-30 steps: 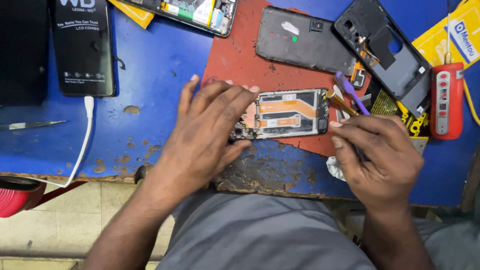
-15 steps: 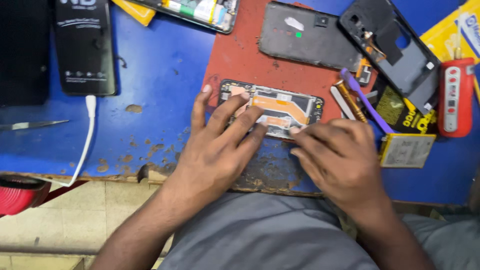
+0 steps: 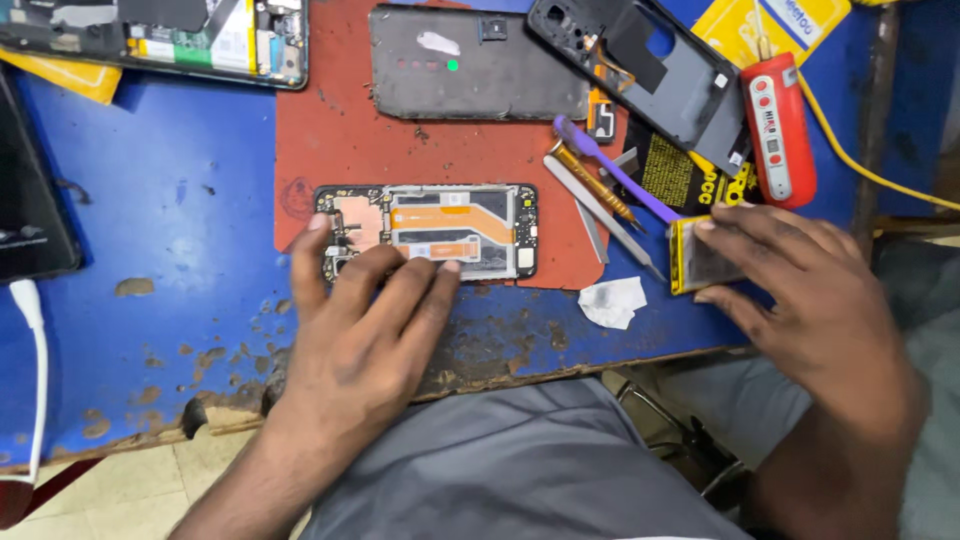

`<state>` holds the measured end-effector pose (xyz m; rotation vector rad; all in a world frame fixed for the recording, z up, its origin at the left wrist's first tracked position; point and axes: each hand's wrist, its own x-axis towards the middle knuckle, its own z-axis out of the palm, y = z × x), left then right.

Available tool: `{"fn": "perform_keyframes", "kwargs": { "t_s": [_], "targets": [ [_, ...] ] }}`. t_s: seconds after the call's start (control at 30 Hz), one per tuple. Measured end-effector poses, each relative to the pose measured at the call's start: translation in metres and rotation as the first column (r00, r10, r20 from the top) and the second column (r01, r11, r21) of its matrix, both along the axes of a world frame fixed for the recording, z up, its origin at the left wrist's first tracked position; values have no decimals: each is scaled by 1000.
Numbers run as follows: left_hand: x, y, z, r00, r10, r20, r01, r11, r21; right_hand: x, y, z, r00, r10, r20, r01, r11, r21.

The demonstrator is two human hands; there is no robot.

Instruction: The person repairs a disassembled smartphone at a workbench. They pry at the phone's internals with a metal tool, manipulate small components with tweezers, use a screwdriver, press components into the phone body, remove the battery, then hold the phone and connect a cable to test it.

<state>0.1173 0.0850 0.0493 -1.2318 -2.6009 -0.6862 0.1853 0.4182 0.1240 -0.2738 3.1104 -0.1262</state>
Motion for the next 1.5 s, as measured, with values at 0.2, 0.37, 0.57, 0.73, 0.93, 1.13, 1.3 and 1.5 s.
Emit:
{"fn": "perform_keyframes", "kwargs": {
  "t_s": [0.2,0.37,0.57,0.73,0.93,1.13,1.3,1.5],
  "targets": [
    [5,7,0,1000,-26,17,26,1000,-2,23,12,-21,995,-14,-96,15,1000,6],
    [11,5,-3,994,-11,-112,10,1000,-9,38,7,-40,928,-212,-307,122,949,-290],
    [20,2,-4,988,-5,-157,6,1000,3,18,-51,-42,906,-197,-376,-49,831,-554],
    [27,-4,-4,992,30,-119,-28,999,19,-18,-120,-29,897,214,-386,-341,893,-296],
    [27,-17,-6,994,28,-108,-27,999,18,-42,-155,-36,881,251,-402,-352,914,-200],
    [23,-24,-8,993,19,-113,-17,1000,16,-43,-159,-44,891,258,-374,-330,933,-142],
    [22,-27,-9,989,16,-149,-16,1000,0,-43,-161,-48,913,230,-337,-307,931,-196],
    [23,-28,-8,987,13,-161,-18,1000,-26,-44,-162,-49,903,263,-341,-346,914,-211]
  ]
}}
